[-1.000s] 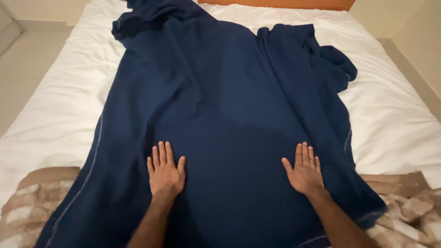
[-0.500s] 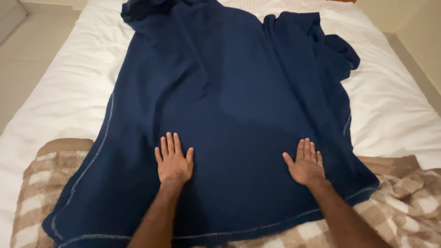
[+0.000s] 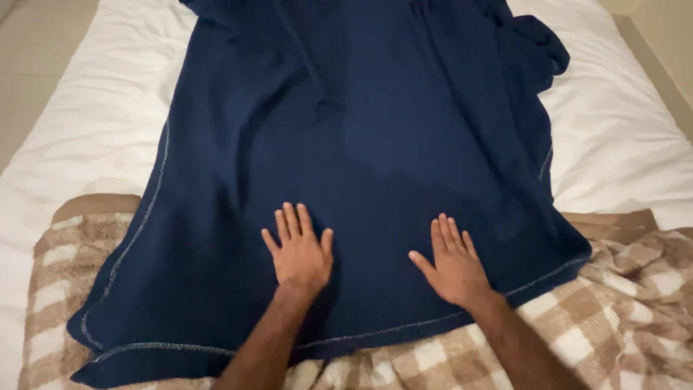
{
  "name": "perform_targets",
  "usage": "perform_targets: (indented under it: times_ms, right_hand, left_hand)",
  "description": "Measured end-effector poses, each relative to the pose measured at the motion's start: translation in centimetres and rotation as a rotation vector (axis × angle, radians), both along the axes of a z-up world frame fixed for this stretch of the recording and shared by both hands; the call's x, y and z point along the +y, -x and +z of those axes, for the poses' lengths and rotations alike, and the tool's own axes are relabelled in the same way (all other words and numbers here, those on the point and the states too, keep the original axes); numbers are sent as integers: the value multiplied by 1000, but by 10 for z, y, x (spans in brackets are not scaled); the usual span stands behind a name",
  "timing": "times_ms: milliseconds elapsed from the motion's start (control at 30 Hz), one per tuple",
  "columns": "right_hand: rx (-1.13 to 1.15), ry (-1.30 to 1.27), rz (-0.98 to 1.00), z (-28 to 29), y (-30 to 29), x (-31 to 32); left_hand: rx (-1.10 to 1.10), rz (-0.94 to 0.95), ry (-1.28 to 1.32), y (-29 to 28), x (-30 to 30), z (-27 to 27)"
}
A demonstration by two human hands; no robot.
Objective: The person smooths out a dark blue garment on a bed and folds it in half lengthwise. They continue to fold the garment into smaller sections, smoothing the fabric with their hands after each fold to create a neat, compact bundle.
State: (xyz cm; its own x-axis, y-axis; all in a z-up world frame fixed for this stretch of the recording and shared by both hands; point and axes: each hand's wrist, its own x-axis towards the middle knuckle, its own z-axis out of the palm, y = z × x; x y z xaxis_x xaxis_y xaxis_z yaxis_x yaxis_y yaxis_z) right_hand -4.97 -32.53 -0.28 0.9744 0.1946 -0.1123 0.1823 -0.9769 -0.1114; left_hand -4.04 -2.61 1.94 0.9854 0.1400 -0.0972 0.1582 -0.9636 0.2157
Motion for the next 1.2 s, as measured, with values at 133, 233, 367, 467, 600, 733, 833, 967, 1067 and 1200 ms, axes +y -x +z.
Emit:
perform_targets:
  times_ms: [133, 233, 367, 467, 600, 733, 833, 967, 1067, 1200]
  right_hand:
    - [64, 106, -142, 19, 18, 0]
    - [145, 131, -299, 32, 19, -3]
    - [338, 216, -400, 45, 19, -6]
    - [429, 223, -452, 45, 16, -17]
    - [348, 271, -374, 27, 11, -45]
    - [571, 221, -415, 102, -15, -57]
    - [489, 45, -458, 112, -41, -97]
    - [134, -88, -536, 93, -80, -157]
    - [157, -10, -643, 45, -98, -197]
    - [139, -12, -713, 21, -87, -199]
  left_hand:
    - [73, -202, -40, 34, -3, 10]
    - [271, -210, -109, 43, 9, 39]
    - [507, -156, -158, 54, 29, 72]
    - [571, -96, -181, 52, 41, 87]
    - [587, 92, -39, 24, 92, 18]
    - [602, 149, -12, -8, 105, 46]
    - [492, 202, 5, -30, 113, 83]
    - [168, 291, -168, -56, 162, 62]
    - [81, 365, -214, -59, 204, 21]
    - [250, 471, -48, -58, 210, 17]
